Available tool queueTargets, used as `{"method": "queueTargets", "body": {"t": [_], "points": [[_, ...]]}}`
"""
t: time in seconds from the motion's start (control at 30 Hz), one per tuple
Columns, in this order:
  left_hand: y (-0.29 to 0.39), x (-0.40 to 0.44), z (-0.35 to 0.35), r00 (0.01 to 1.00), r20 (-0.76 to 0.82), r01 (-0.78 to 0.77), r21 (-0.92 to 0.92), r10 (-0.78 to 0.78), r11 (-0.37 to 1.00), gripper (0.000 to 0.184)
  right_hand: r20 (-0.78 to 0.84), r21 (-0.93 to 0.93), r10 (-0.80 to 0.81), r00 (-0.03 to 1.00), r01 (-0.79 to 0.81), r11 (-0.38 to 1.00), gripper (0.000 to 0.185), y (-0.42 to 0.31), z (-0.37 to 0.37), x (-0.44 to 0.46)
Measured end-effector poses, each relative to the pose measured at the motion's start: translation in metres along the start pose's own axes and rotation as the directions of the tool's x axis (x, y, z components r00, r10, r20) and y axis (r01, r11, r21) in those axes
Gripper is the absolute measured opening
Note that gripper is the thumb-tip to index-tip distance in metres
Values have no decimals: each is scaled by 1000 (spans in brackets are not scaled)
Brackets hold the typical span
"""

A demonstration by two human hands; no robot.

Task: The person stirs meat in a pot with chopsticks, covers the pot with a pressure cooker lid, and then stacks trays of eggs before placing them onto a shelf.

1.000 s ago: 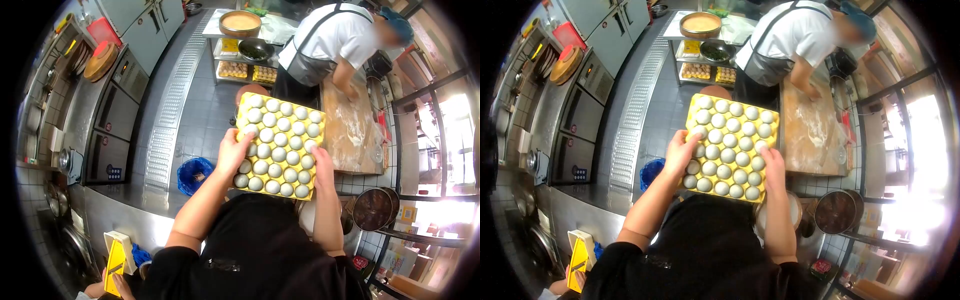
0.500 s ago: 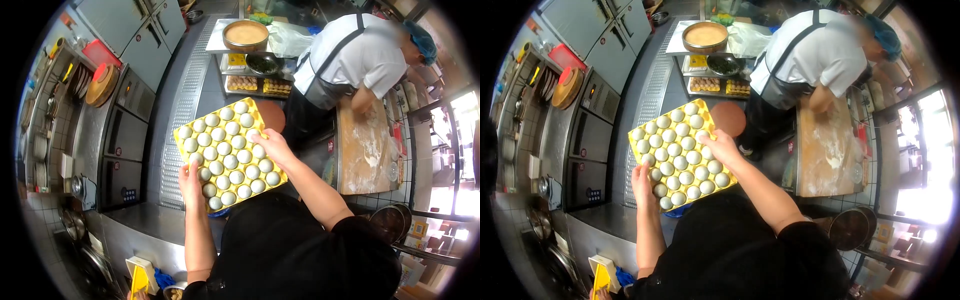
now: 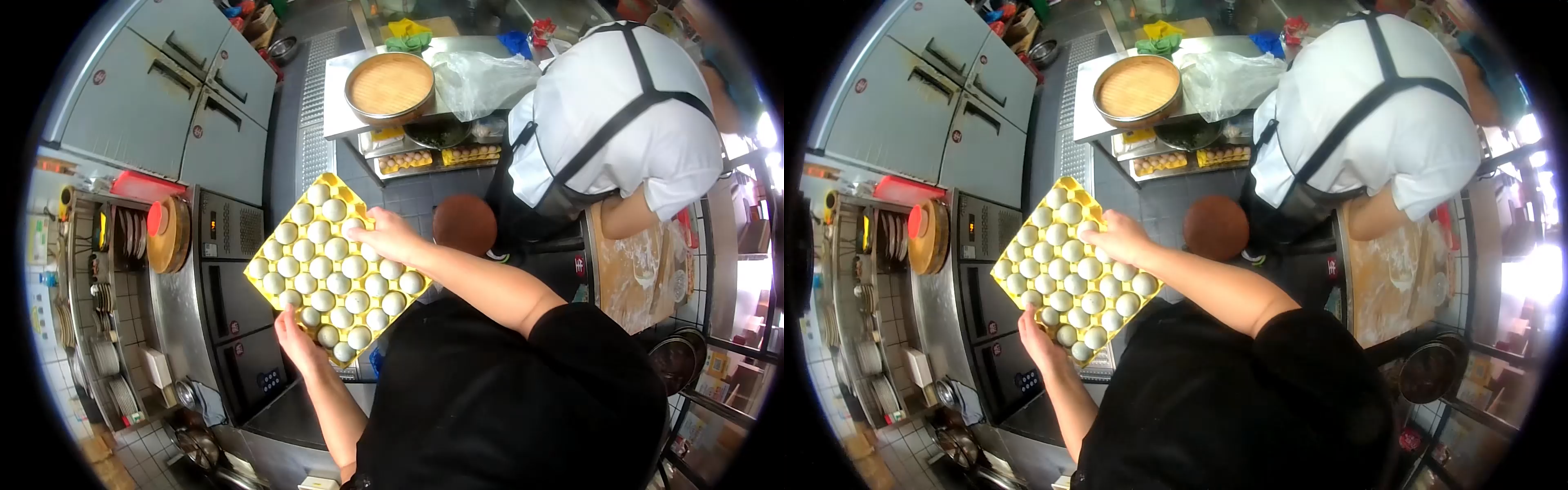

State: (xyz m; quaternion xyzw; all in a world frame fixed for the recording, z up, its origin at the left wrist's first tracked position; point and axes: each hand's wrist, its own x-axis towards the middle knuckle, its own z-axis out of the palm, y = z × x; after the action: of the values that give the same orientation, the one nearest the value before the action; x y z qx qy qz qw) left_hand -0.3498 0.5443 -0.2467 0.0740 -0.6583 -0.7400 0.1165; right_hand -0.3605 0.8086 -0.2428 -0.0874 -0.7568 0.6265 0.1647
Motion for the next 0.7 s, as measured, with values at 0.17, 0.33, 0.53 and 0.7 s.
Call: {"method": "queueTargets", "body": {"t": [0.17,0.33,0.53,0.7], "points": [[-7,20,-13,994,111,10,25,-13,1000,39,-56,-29,-4,998,3,1000,74,12,6,-12],[-9,57,-22,951,308,-6,-13,10,1000,41,-220,-66,15,975,-31,997,75,19,27,-32],[20,72,-49,851,526,-40,46,10,998,28,-460,122,88,884,-35,992,68,16,58,-96],[32,121,-2,664,745,-72,141,-58,987,26,-643,225,238,728,-117,967,65,15,73,-110]]}}
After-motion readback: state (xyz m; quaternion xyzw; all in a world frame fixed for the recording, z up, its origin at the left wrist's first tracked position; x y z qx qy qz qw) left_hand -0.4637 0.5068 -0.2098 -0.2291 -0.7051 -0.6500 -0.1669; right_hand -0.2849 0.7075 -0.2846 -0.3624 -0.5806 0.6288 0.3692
